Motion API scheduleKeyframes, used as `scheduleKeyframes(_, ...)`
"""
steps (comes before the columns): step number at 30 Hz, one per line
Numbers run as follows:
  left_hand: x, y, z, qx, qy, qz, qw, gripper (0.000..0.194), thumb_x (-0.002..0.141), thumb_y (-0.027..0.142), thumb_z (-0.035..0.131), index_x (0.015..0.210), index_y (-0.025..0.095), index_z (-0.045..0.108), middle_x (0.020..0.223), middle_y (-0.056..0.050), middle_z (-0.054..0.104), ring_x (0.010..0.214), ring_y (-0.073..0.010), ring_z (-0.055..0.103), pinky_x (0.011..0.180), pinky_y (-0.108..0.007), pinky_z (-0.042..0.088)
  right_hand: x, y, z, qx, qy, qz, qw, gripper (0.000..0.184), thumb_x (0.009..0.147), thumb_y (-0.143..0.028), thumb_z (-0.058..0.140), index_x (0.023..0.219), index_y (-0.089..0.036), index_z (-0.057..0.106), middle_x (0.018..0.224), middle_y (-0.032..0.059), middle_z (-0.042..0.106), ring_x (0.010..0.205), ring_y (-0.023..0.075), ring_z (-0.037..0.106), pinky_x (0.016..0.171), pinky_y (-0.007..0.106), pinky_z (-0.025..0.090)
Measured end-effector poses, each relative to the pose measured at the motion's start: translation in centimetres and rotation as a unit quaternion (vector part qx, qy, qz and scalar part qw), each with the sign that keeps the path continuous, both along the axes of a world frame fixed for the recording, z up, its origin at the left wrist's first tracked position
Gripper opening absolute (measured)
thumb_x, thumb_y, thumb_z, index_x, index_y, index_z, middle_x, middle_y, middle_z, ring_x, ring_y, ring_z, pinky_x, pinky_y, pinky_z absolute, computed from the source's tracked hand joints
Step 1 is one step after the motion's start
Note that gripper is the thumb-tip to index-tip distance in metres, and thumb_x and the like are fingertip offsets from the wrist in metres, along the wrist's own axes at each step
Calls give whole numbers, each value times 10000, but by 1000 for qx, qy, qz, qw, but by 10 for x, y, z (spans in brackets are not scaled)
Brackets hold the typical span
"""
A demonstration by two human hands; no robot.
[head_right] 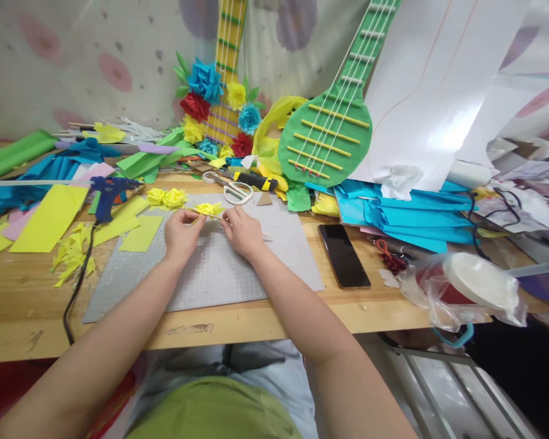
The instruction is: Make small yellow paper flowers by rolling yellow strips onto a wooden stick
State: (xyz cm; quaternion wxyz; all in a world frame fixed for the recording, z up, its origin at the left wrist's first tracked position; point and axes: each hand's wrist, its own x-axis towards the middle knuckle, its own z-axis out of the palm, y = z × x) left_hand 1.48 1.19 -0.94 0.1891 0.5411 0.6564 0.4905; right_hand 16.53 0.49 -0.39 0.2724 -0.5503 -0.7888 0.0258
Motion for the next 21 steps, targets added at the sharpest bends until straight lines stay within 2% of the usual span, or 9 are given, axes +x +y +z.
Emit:
scheduleKeyframes(6,0,1,-3,-13,-15,8,1000,182,648,358,574,670,177,566,692,-4,609,640,-120,539,643,-255,412,2,-1,3,-22,-19,-4,1000,202,861,-361,403,873,-206,532,911,19,573,789,132,533,587,234,316)
scheduleKeyframes(12,-2,2,-2,-10,-17,26,999,163,637,340,574,656,180,553,685,-2,609,625,-120,537,633,-255,411,3,-3,5,-17,-34,-11,999,117,824,-294,451,828,-200,520,892,24,570,778,136,526,582,239,318)
scheduleKeyframes(17,-6,3,0,-16,-9,45,999,171,643,351,567,659,181,550,679,4,601,606,-116,518,614,-253,394,19,-2,8,-5,-31,-5,999,56,757,-233,466,762,-203,514,833,18,576,764,142,517,582,239,308)
scheduleKeyframes(21,-9,3,-1,-32,10,41,999,171,654,353,559,686,186,554,702,2,608,619,-122,522,615,-255,388,34,1,11,-6,-12,-45,999,62,722,-221,454,738,-199,510,782,20,580,729,144,511,577,242,299)
